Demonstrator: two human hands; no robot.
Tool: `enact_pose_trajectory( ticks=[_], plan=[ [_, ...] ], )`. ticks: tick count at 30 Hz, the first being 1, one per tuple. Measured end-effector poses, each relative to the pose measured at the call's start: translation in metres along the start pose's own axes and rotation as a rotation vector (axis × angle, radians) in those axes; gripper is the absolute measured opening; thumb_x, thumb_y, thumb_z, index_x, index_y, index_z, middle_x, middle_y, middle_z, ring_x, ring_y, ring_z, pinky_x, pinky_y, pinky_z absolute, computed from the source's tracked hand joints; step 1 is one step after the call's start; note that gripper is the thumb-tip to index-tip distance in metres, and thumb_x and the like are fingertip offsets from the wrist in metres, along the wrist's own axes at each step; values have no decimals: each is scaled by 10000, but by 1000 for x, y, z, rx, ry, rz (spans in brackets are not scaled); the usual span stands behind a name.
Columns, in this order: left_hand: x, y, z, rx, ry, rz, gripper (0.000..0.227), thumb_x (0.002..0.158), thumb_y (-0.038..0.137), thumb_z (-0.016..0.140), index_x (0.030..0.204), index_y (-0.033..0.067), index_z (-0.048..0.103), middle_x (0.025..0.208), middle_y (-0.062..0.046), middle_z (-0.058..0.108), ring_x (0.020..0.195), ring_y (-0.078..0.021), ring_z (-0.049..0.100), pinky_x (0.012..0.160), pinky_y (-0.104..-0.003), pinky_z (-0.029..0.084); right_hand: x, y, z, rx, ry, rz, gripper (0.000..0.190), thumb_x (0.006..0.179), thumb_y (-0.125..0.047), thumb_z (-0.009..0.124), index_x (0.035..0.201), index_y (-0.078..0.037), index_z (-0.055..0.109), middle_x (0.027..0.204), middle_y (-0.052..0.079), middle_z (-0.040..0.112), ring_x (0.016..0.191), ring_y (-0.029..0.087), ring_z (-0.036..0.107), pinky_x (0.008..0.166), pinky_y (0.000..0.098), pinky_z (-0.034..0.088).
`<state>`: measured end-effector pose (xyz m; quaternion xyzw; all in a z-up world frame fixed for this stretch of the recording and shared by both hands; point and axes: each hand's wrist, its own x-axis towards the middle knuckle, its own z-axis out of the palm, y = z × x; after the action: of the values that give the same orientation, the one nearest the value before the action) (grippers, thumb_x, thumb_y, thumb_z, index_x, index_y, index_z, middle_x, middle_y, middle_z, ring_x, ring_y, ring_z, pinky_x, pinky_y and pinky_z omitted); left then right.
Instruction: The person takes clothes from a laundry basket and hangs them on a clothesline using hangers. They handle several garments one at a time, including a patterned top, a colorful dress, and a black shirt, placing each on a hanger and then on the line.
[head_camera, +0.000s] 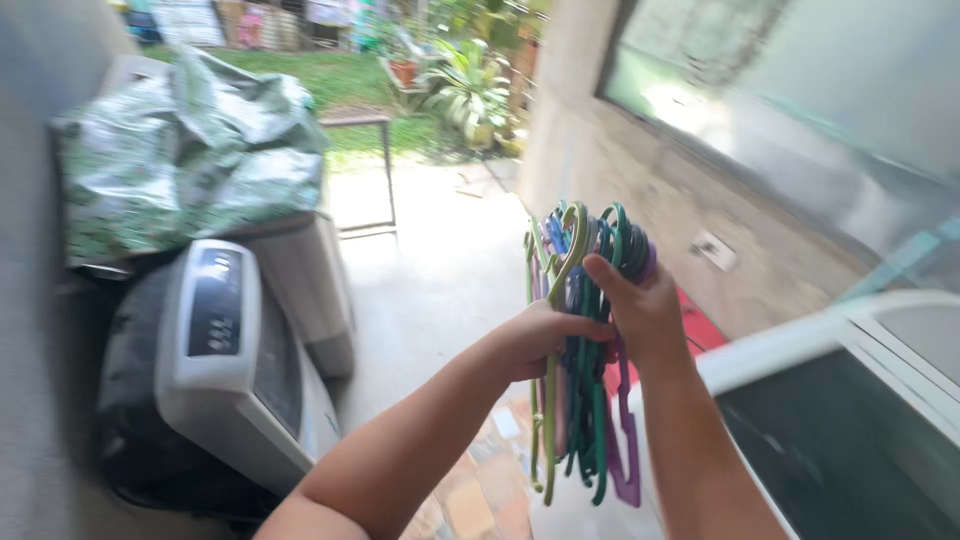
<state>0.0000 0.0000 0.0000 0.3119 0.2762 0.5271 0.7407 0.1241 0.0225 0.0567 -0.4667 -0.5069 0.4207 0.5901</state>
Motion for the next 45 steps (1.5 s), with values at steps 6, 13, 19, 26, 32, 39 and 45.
enact_pose_trajectory(
  ticks=[6,13,19,26,32,39,45],
  plan=[
    [12,80,-73,20,75,-67,404,643,-72,918,989,-134,719,863,-282,732,753,-440,746,627,-552,632,57,30,93,-32,-99,-31,378,842,-357,907,870,-99,632,700,61,525,683,176,575,444,380,616],
    [103,102,-146,-35,66,-99,425,658,-66,933,1012,-142,711,894,-287,733,784,-445,744,665,-571,625,116,35,153,-109,-132,47,338,920,-389,786,838,-104,626,649,58,525,584,204,566,409,363,466],
    [239,156,-198,-91,-103,-132,404,704,-89,898,1062,-123,714,921,-297,733,803,-466,740,656,-608,621,265,56,185,-99,-313,-66,250,816,-244,893,883,-76,720,733,59,649,631,156,555,550,311,465],
    [405,309,-218,-74,-226,-11,419,731,-93,881,1113,-86,711,954,-270,743,821,-440,750,697,-586,632,466,7,280,54,-685,-330,179,741,-81,903,836,-55,754,692,-1,683,606,95,610,539,264,511],
    [493,399,-270,-123,-139,18,415,719,-99,873,1104,-71,721,914,-284,741,798,-469,749,678,-628,617,592,22,373,236,-760,-228,146,805,-45,840,862,-1,712,659,108,650,466,191,597,372,325,480],
    [600,486,-344,-136,-118,30,406,717,-83,871,1096,-54,729,887,-269,745,784,-471,748,656,-631,618,717,58,479,327,-668,-198,201,893,-117,817,856,-21,644,692,113,601,531,189,618,336,319,432],
    [719,587,-427,29,-69,2,431,698,-106,856,1104,-84,713,894,-280,738,787,-479,741,666,-624,614,815,62,573,308,-410,-210,224,776,-127,913,822,-36,713,690,81,659,607,172,645,532,299,493]
  ],
)
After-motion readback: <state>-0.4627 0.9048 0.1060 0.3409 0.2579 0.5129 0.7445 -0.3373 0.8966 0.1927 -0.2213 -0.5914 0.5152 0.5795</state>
